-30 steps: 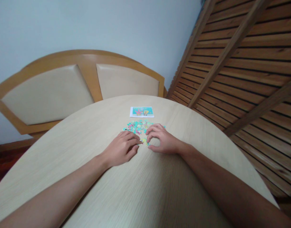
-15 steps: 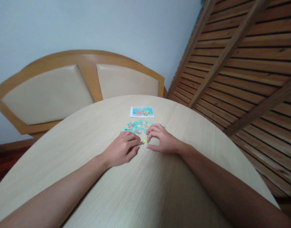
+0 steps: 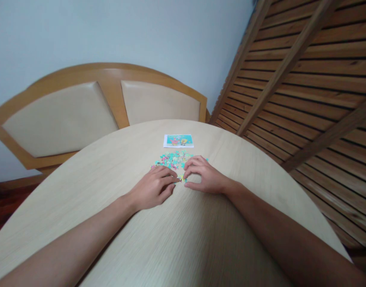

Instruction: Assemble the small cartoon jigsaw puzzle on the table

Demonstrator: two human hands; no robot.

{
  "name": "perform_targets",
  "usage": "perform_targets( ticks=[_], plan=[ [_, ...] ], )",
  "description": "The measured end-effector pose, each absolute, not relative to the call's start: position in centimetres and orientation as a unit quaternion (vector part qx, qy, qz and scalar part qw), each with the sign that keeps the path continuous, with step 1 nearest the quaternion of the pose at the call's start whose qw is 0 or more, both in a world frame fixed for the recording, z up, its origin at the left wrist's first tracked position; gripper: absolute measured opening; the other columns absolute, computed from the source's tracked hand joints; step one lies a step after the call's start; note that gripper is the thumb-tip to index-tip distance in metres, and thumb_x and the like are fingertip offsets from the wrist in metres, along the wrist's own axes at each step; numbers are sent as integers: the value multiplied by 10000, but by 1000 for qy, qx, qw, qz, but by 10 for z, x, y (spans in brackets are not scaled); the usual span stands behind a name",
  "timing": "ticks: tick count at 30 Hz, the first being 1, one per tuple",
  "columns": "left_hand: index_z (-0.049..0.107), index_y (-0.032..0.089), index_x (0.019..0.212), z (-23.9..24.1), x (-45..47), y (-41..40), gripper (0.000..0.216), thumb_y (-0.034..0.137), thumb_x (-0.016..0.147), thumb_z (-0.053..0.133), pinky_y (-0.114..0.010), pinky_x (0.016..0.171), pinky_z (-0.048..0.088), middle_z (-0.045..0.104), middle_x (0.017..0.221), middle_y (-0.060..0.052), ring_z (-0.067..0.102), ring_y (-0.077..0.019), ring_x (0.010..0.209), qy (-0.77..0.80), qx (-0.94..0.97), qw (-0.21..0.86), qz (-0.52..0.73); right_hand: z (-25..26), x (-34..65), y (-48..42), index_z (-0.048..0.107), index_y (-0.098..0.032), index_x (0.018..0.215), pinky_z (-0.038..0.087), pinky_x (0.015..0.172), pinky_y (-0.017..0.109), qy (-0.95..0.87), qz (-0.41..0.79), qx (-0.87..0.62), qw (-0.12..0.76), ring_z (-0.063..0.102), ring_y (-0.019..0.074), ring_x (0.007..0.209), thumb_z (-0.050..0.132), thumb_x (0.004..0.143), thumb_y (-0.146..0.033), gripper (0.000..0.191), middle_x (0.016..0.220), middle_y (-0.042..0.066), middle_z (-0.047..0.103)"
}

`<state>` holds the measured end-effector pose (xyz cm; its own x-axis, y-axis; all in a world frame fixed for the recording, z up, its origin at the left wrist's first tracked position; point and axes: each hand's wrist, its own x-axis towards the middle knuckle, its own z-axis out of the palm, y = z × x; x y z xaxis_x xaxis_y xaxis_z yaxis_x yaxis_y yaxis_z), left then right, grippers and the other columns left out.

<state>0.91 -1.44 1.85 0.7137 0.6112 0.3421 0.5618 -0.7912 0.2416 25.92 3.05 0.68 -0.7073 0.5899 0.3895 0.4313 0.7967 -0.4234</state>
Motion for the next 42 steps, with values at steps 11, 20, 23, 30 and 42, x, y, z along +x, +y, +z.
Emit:
perform_targets(
  ticks=[11,20,23,30,42],
  plan=[
    [682,209,1161,19,9,-15,279,189,970,479,-434,979,452,685,1140,-75,612,-239,1089,312,925,63,208,9,260,33,746,-237,933,423,1012,423,-889,157,-279,327,582,233,1079,718,885,-326,106,1012,61,699],
    [685,210,1172,19,9,-15,300,168,974,464,-436,1004,462,695,1176,-66,617,-232,1116,293,930,70,212,4,259,40,713,-229,903,453,952,405,-851,125,-350,370,622,223,989,627,919,-231,88,945,45,738],
    [678,225,1204,20,8,-15,320,162,974,465,-437,1021,461,696,1186,-62,616,-229,1126,277,934,83,210,0,261,44,708,-226,900,468,915,407,-825,117,-403,379,628,232,967,611,914,-220,98,949,49,741],
    [663,225,1221,20,9,-15,309,178,982,473,-414,1012,484,696,1195,-60,617,-218,1130,251,940,100,209,-5,266,50,712,-213,969,474,930,411,-790,99,-485,362,621,248,1008,578,900,-191,153,1027,68,733],
    [616,200,1320,15,8,-14,363,314,996,498,-531,1098,421,613,1381,-120,518,-294,1323,331,925,52,180,-2,259,35,657,-254,1313,301,1138,575,-851,71,-476,209,390,329,1388,515,969,-343,383,1490,57,542]
  ],
)
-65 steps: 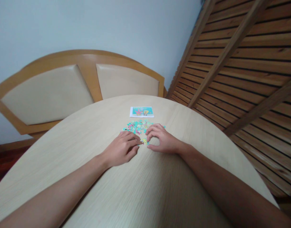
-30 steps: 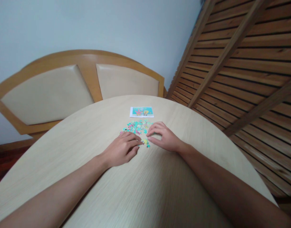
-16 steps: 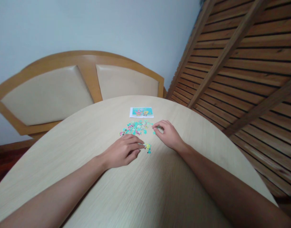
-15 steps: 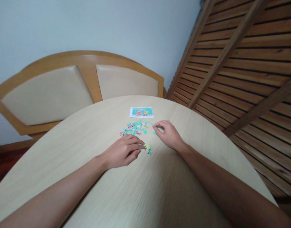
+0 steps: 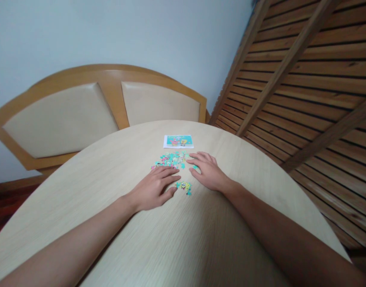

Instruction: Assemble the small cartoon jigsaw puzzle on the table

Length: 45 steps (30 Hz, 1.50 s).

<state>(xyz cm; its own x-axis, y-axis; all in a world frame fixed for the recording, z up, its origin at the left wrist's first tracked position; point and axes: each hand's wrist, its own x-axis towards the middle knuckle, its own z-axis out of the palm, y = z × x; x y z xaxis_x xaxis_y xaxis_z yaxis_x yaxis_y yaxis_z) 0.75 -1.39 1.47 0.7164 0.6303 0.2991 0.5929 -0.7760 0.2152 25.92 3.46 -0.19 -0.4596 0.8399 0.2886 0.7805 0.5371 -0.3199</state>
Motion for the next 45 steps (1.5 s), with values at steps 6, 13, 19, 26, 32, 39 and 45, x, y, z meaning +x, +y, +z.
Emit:
perform_targets(
  ticks=[6,13,19,26,32,39,45],
  plan=[
    [587,194,1338,13,8,-13,385,329,987,506,-537,1098,425,584,1417,-118,514,-296,1324,366,912,33,181,0,259,34,571,-270,1418,295,1148,588,-872,81,-441,195,355,337,1423,512,971,-328,455,1548,41,482],
    [627,184,1230,13,9,-14,306,297,964,527,-507,1038,472,661,1263,-104,600,-278,1157,405,890,24,205,4,256,31,640,-242,1342,299,1148,584,-870,73,-447,197,359,344,1428,521,978,-362,401,1465,49,577],
    [624,169,1155,14,7,-10,274,233,918,502,-490,943,514,712,1099,-103,649,-283,1028,451,855,22,256,6,256,30,629,-270,1353,301,1144,581,-898,87,-389,186,338,333,1452,516,979,-329,395,1485,29,558],
    [636,160,1123,10,-6,3,313,190,833,520,-524,900,524,708,1081,-130,643,-326,1010,571,768,27,289,2,257,33,684,-225,1208,334,1127,553,-870,78,-429,229,413,327,1392,560,945,-302,300,1371,54,645],
    [633,176,1155,3,-7,5,316,216,853,548,-483,899,531,710,1057,-106,645,-301,1002,561,781,35,274,0,258,34,640,-231,1267,347,1121,548,-870,89,-427,228,404,319,1392,546,958,-323,336,1383,65,630],
    [609,189,1135,-4,-25,21,254,255,902,531,-400,851,559,738,1060,-89,701,-239,961,582,732,131,330,-2,259,35,640,-234,1266,346,1122,552,-870,91,-426,233,401,319,1390,552,955,-323,335,1386,67,626],
    [646,192,1037,5,-34,27,204,269,862,573,-391,825,560,756,981,-74,711,-226,890,581,719,146,353,-3,260,35,646,-233,1265,351,1113,563,-869,88,-425,237,406,323,1379,555,949,-320,340,1381,81,628]
  ],
)
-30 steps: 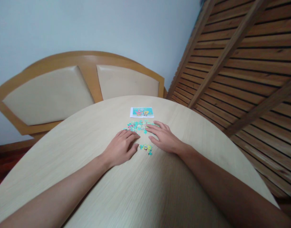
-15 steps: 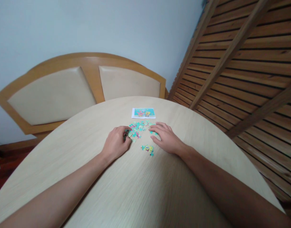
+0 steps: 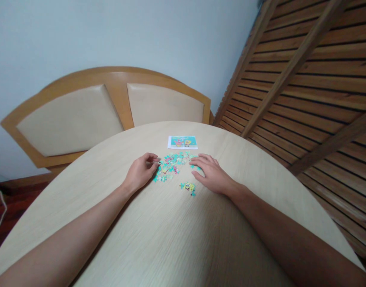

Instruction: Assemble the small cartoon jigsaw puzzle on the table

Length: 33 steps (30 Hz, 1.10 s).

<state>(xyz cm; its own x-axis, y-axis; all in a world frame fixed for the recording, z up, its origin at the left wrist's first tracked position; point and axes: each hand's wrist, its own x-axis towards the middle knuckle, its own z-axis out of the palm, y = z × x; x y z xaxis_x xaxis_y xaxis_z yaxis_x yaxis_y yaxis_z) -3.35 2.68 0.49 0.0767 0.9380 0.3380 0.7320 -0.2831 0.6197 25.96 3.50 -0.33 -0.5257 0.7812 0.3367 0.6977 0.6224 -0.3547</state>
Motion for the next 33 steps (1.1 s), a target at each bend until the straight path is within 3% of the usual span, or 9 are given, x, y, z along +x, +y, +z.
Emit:
perform_targets(
  ticks=[3,7,20,25,29,33],
  plan=[
    [681,202,899,11,-26,20,159,342,870,612,-455,865,528,736,959,-82,668,-265,926,557,763,83,316,-4,260,35,643,-233,1268,351,1114,564,-870,88,-424,235,403,324,1380,554,953,-324,340,1387,79,625],
    [695,200,889,12,-17,11,223,420,856,677,-472,881,511,704,972,-84,627,-279,940,539,800,39,259,-3,260,35,642,-218,1263,343,1125,556,-870,89,-428,229,392,324,1388,551,957,-324,336,1396,73,619],
    [767,219,1044,3,-10,7,248,205,942,541,-446,910,503,718,1017,-66,596,-254,985,467,841,36,269,3,258,33,657,-230,1255,345,1129,534,-880,92,-400,238,405,310,1387,552,963,-295,316,1383,69,630],
    [745,196,1108,8,-3,2,308,142,930,500,-437,932,493,718,1045,-78,590,-254,998,416,872,18,255,14,249,21,590,-240,1384,294,1147,557,-924,120,-314,184,368,303,1423,438,1025,-306,396,1456,51,584],
    [709,192,1164,12,-1,-1,268,229,953,548,-446,945,483,719,1061,-83,605,-259,1015,396,887,19,236,16,244,13,532,-218,1453,255,1167,561,-938,120,-292,143,320,322,1463,448,1023,-365,462,1520,56,519],
    [714,200,1113,12,-1,-2,218,298,951,606,-445,956,479,729,1076,-71,615,-259,1040,399,888,20,229,15,245,14,582,-235,1402,275,1141,589,-922,104,-341,152,372,331,1430,430,1034,-399,431,1486,62,555]
  ],
)
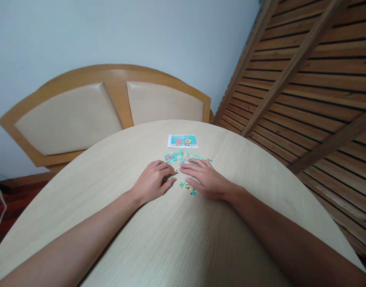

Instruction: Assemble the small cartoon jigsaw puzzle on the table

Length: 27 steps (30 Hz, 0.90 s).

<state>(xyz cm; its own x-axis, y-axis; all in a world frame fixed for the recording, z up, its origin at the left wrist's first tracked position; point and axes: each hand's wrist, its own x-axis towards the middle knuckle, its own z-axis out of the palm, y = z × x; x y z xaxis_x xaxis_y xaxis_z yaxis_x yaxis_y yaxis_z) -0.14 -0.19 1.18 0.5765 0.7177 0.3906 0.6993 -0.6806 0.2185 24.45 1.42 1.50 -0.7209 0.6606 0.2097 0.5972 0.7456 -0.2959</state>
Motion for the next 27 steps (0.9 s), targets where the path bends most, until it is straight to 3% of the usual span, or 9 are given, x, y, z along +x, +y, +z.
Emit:
perform_targets(
  ticks=[7,11,15,21,27],
  plan=[
    [728,218,980,15,-1,-3,155,305,975,599,-435,937,466,753,1062,-34,633,-243,1029,387,894,17,224,11,248,19,646,-250,1314,322,1118,567,-917,98,-334,192,423,328,1382,587,957,-461,419,1415,92,600],
    [701,211,910,15,-1,-2,112,299,952,645,-441,928,461,757,1016,-27,636,-253,1004,400,889,26,221,8,249,20,716,-280,1202,328,1111,557,-933,97,-280,203,421,328,1372,684,897,-401,330,1365,72,630],
    [684,212,936,13,-1,-2,54,236,948,636,-417,914,466,745,971,-30,636,-235,963,395,883,71,243,4,249,24,755,-275,1085,363,1076,548,-913,86,-322,236,472,314,1321,687,901,-326,203,1310,72,658],
    [659,215,995,9,0,-1,66,217,962,601,-375,895,477,725,975,-35,637,-211,952,370,874,148,277,1,250,28,766,-267,1087,382,1075,526,-900,74,-346,256,488,303,1297,694,911,-336,203,1312,75,657],
    [647,218,1060,9,1,-3,143,290,936,661,-395,892,473,720,990,-43,644,-231,950,397,873,107,263,3,250,25,766,-282,1121,380,1077,541,-904,83,-341,244,486,302,1293,666,935,-339,219,1316,79,650]
  ],
)
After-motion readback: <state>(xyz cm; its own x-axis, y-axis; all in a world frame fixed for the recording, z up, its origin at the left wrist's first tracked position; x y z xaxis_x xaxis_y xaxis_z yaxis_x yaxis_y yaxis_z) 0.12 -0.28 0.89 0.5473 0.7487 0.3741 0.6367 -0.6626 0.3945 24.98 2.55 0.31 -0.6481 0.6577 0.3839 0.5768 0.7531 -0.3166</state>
